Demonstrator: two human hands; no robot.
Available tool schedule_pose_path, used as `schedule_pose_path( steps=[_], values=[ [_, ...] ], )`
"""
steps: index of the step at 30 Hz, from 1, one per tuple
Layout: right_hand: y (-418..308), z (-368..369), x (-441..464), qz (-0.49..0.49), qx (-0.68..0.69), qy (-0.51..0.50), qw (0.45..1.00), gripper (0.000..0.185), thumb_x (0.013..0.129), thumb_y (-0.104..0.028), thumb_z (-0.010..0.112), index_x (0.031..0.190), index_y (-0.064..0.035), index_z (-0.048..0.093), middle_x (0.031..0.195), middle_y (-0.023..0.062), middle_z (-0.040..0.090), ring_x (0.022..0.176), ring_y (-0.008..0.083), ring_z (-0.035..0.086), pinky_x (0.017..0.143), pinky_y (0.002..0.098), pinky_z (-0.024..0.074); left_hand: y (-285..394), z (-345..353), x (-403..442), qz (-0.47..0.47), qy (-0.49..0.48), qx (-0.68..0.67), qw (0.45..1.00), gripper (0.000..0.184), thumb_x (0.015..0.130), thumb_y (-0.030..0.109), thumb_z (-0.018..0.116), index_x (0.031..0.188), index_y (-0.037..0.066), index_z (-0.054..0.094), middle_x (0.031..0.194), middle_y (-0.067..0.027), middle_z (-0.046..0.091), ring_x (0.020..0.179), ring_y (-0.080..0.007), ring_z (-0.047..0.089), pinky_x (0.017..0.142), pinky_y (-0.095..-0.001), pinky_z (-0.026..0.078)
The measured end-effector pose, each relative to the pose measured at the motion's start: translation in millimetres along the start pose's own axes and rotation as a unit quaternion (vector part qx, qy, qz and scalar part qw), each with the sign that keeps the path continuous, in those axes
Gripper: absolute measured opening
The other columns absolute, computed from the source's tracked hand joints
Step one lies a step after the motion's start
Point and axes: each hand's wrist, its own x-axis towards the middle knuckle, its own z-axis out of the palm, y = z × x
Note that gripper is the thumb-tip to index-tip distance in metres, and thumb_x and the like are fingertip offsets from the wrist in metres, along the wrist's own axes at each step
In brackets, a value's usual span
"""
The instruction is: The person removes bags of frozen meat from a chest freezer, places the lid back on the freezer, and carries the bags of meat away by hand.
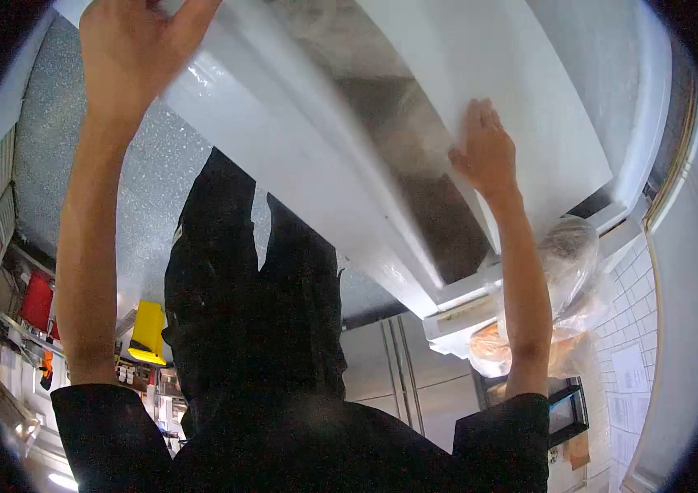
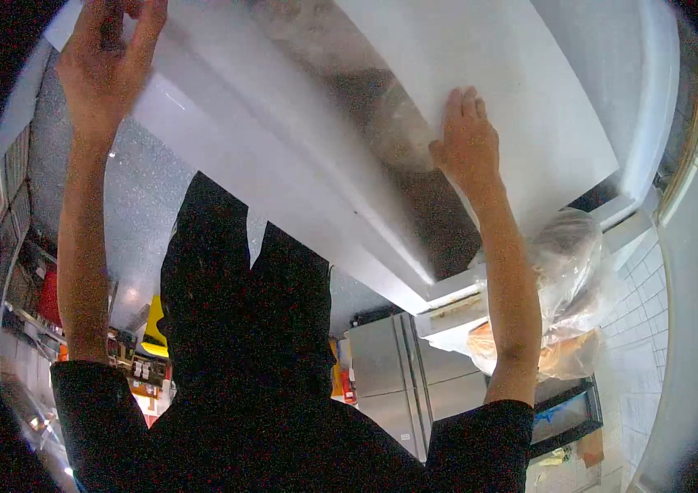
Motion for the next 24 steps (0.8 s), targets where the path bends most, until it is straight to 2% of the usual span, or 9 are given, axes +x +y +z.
schedule_pose_path(
  steps=[3,6,7,9,12,15,18,22,24],
  values=[
    [-15,12,0,0.039,-0.014,0.023,0.999,0.08,0.072,-0.013,0.07,0.137,0.0095,0.03,0.14,0.0342,0.033,0.129,0.0455,0.038,0.102,0.0435,0.0416,19,-16,9,-0.114,-0.103,0.063,0.986,0.027,0.084,0.014,0.066,0.104,0.002,0.055,0.073,-0.0058,0.052,0.063,-0.0104,0.049,0.057,-0.0248,0.04],
    [-24,6,1,0.066,-0.014,-0.014,0.998,0.082,0.072,-0.011,0.07,0.138,0.0097,0.028,0.141,0.0343,0.031,0.131,0.0463,0.035,0.104,0.044,0.0406,2,-9,2,-0.058,-0.068,0.035,0.995,0.027,0.086,0.015,0.069,0.108,0.003,0.06,0.079,-0.0041,0.059,0.069,-0.008,0.055,0.063,-0.0213,0.045],
    [-25,8,2,0.055,-0.051,0.002,0.997,0.077,0.075,-0.014,0.068,0.137,0.0108,0.03,0.139,0.0345,0.033,0.128,0.047,0.037,0.1,0.0435,0.0438,-6,-4,-4,-0.013,-0.032,0.006,0.999,0.026,0.087,0.013,0.07,0.11,0.004,0.062,0.081,-0.0024,0.062,0.072,-0.0059,0.056,0.064,-0.0191,0.046],
    [-23,23,5,0.036,-0.128,0.036,0.99,0.07,0.08,-0.02,0.064,0.135,0.013,0.035,0.135,0.0348,0.038,0.124,0.0484,0.041,0.093,0.0425,0.0503,-12,-3,-6,-0.033,-0.035,-0.029,0.998,0.025,0.086,0.013,0.07,0.109,0.004,0.062,0.079,-0.0028,0.06,0.07,-0.0059,0.055,0.063,-0.0195,0.045],
    [-10,47,9,0.017,-0.146,0.052,0.988,0.064,0.083,-0.017,0.059,0.133,0.0143,0.037,0.133,0.0359,0.039,0.122,0.0474,0.043,0.093,0.0432,0.0491,-10,-6,-2,-0.019,-0.035,-0.027,0.999,0.023,0.087,0.011,0.069,0.108,0.004,0.062,0.077,-0.0023,0.059,0.068,-0.006,0.054,0.062,-0.0203,0.045],
    [-13,47,9,0.046,-0.188,0.054,0.98,0.067,0.083,-0.026,0.062,0.133,0.0122,0.038,0.134,0.035,0.039,0.124,0.0453,0.042,0.1,0.0473,0.0417,-2,-9,2,-0.007,-0.027,-0.01,1.0,0.021,0.087,0.01,0.067,0.106,0.004,0.062,0.075,-0.0016,0.057,0.066,-0.006,0.052,0.06,-0.0215,0.045],
    [-10,-7,9,0.09,0.053,0.001,0.995,0.069,0.083,-0.035,0.064,0.134,0.0051,0.042,0.136,0.0301,0.041,0.126,0.042,0.041,0.104,0.0492,0.036,-2,-6,3,-0.003,-0.015,-0.037,0.999,0.019,0.083,0.007,0.069,0.101,0.003,0.062,0.072,-0.0035,0.054,0.063,-0.0126,0.051,0.057,-0.0257,0.042],
    [80,6,53,0.165,0.137,0.149,0.965,0.063,0.084,-0.041,0.063,0.131,-0.0035,0.048,0.136,0.021,0.045,0.128,0.0369,0.039,0.107,0.045,0.0322,11,-11,19,-0.058,-0.088,-0.039,0.994,0.021,0.08,0.006,0.07,0.098,0.002,0.063,0.071,-0.0048,0.052,0.063,-0.0165,0.05,0.056,-0.0287,0.041],
    [140,13,81,0.2,0.122,0.181,0.955,0.064,0.087,-0.043,0.059,0.134,-0.0031,0.045,0.139,0.0235,0.042,0.132,0.0384,0.035,0.109,0.0483,0.0297,14,-8,67,0.093,-0.058,0.04,0.993,0.025,0.078,0.011,0.072,0.099,0.002,0.062,0.076,-0.0075,0.056,0.068,-0.0214,0.055,0.061,-0.0326,0.043]
  ],
)
